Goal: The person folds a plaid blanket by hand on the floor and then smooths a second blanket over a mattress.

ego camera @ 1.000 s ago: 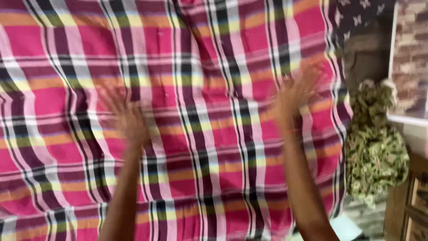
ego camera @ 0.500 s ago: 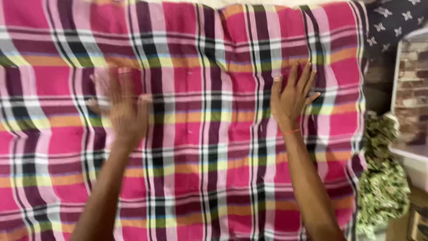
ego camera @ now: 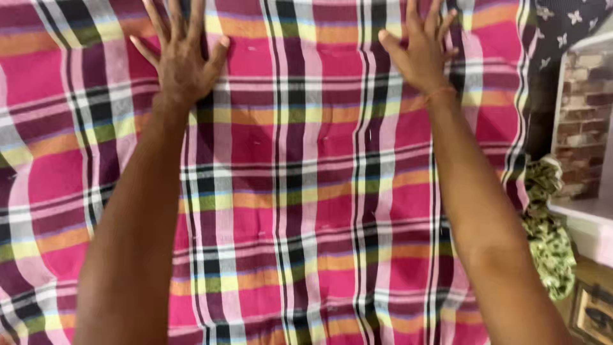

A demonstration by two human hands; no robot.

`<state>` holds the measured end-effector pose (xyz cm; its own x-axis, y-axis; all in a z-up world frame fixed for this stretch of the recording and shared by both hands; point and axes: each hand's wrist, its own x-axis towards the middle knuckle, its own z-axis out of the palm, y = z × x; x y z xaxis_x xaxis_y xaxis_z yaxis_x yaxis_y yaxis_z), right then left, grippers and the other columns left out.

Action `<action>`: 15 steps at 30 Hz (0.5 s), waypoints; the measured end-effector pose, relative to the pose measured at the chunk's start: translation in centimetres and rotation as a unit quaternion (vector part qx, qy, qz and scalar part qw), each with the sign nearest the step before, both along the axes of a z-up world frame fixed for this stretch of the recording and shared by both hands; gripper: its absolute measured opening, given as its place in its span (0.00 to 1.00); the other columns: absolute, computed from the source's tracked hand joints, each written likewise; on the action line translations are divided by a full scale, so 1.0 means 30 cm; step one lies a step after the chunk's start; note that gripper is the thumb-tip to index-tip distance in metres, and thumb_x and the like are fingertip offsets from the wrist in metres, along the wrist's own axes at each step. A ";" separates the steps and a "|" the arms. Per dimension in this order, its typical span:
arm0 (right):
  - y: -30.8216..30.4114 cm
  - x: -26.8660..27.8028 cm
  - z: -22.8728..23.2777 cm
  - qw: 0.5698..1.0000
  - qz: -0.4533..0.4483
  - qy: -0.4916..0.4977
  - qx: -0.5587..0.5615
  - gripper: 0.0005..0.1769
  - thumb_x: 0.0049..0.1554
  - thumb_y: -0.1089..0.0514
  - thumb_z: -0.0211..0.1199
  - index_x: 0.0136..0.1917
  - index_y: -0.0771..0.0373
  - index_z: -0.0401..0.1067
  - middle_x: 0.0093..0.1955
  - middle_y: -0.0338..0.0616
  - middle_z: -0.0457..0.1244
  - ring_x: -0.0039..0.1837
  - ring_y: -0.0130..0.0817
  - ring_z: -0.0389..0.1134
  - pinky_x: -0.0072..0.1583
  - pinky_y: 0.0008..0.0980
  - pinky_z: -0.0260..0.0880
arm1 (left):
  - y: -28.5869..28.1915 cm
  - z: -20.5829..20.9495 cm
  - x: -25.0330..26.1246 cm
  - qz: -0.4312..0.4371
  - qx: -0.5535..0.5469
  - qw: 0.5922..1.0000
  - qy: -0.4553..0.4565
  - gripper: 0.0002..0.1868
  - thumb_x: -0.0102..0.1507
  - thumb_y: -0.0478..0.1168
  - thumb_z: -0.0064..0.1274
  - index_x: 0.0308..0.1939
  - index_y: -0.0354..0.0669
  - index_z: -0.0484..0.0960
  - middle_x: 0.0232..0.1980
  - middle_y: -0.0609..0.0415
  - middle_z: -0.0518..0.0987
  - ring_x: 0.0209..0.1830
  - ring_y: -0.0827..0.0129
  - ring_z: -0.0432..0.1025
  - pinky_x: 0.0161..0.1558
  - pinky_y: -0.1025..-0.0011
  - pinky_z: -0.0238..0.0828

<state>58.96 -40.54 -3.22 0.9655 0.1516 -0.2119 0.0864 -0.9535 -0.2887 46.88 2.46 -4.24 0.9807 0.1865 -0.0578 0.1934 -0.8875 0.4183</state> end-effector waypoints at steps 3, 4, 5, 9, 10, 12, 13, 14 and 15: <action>-0.078 -0.115 0.030 0.999 -0.010 -0.003 -0.033 0.48 0.67 0.26 0.54 0.90 0.42 0.42 0.90 0.56 0.25 0.86 0.72 0.19 0.69 0.95 0.30 | -0.060 0.058 -0.102 -0.018 -0.013 1.000 0.021 0.43 0.75 0.71 0.29 0.88 0.55 0.46 0.89 0.45 0.39 0.87 0.36 0.29 0.70 0.19 0.12; -0.095 -0.182 0.039 0.997 -0.008 -0.039 -0.059 0.46 0.68 0.28 0.55 0.90 0.43 0.43 0.90 0.57 0.26 0.87 0.71 0.20 0.70 0.94 0.30 | -0.097 0.076 -0.149 -0.019 -0.010 1.000 0.013 0.42 0.79 0.70 0.27 0.89 0.51 0.47 0.90 0.44 0.39 0.90 0.38 0.31 0.74 0.20 0.13; -0.105 -0.264 0.043 0.994 -0.002 -0.074 -0.080 0.45 0.69 0.30 0.55 0.90 0.44 0.45 0.90 0.57 0.28 0.87 0.71 0.21 0.70 0.93 0.30 | -0.146 0.088 -0.230 -0.022 -0.015 0.999 0.022 0.42 0.79 0.70 0.27 0.89 0.51 0.47 0.90 0.44 0.39 0.90 0.38 0.31 0.74 0.20 0.13; -0.127 -0.608 -0.039 0.988 0.027 -0.139 -0.065 0.40 0.72 0.41 0.55 0.90 0.51 0.49 0.90 0.60 0.33 0.87 0.69 0.24 0.75 0.88 0.29 | -0.230 0.002 -0.404 -0.036 0.011 0.999 0.026 0.40 0.75 0.69 0.34 0.84 0.53 0.57 0.84 0.39 0.48 0.84 0.38 0.37 0.68 0.24 0.17; -0.139 -0.605 -0.067 0.989 0.027 -0.127 -0.065 0.40 0.72 0.41 0.55 0.90 0.51 0.49 0.90 0.60 0.33 0.87 0.69 0.24 0.75 0.88 0.29 | -0.215 -0.041 -0.395 -0.046 0.050 0.995 -0.067 0.39 0.78 0.68 0.37 0.85 0.48 0.63 0.83 0.33 0.55 0.82 0.34 0.42 0.68 0.25 0.16; -0.141 -0.509 -0.073 0.984 0.024 -0.147 -0.093 0.38 0.73 0.40 0.50 0.90 0.54 0.51 0.90 0.60 0.38 0.88 0.67 0.29 0.77 0.87 0.24 | -0.203 -0.083 -0.378 -0.054 0.028 0.996 -0.072 0.37 0.78 0.67 0.38 0.82 0.46 0.65 0.80 0.35 0.61 0.81 0.36 0.47 0.69 0.25 0.18; -0.125 -0.501 -0.051 0.984 0.024 -0.155 -0.087 0.38 0.73 0.40 0.50 0.90 0.54 0.51 0.90 0.60 0.38 0.88 0.67 0.29 0.77 0.87 0.24 | -0.189 -0.076 -0.370 -0.062 0.007 0.994 -0.088 0.35 0.79 0.66 0.39 0.78 0.45 0.68 0.77 0.37 0.66 0.80 0.39 0.52 0.69 0.25 0.19; -0.113 -0.491 -0.020 0.992 0.014 -0.111 -0.064 0.36 0.73 0.39 0.51 0.87 0.53 0.52 0.89 0.58 0.39 0.87 0.67 0.31 0.76 0.85 0.25 | -0.174 -0.064 -0.370 -0.063 0.010 0.993 -0.098 0.35 0.79 0.66 0.39 0.78 0.45 0.68 0.77 0.37 0.66 0.80 0.39 0.52 0.69 0.25 0.19; -0.095 -0.477 0.015 0.997 0.004 -0.067 -0.040 0.34 0.73 0.37 0.51 0.85 0.52 0.53 0.87 0.57 0.41 0.86 0.67 0.33 0.75 0.84 0.26 | -0.150 -0.047 -0.370 -0.076 -0.013 0.992 -0.101 0.34 0.78 0.65 0.41 0.77 0.43 0.69 0.74 0.38 0.68 0.79 0.40 0.54 0.68 0.23 0.19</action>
<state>44.66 -43.40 -2.77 0.9848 0.1470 -0.0922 0.1267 -0.9723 -0.1963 35.79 -2.04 -5.65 0.9895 0.0369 0.1397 -0.0316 -0.8882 0.4584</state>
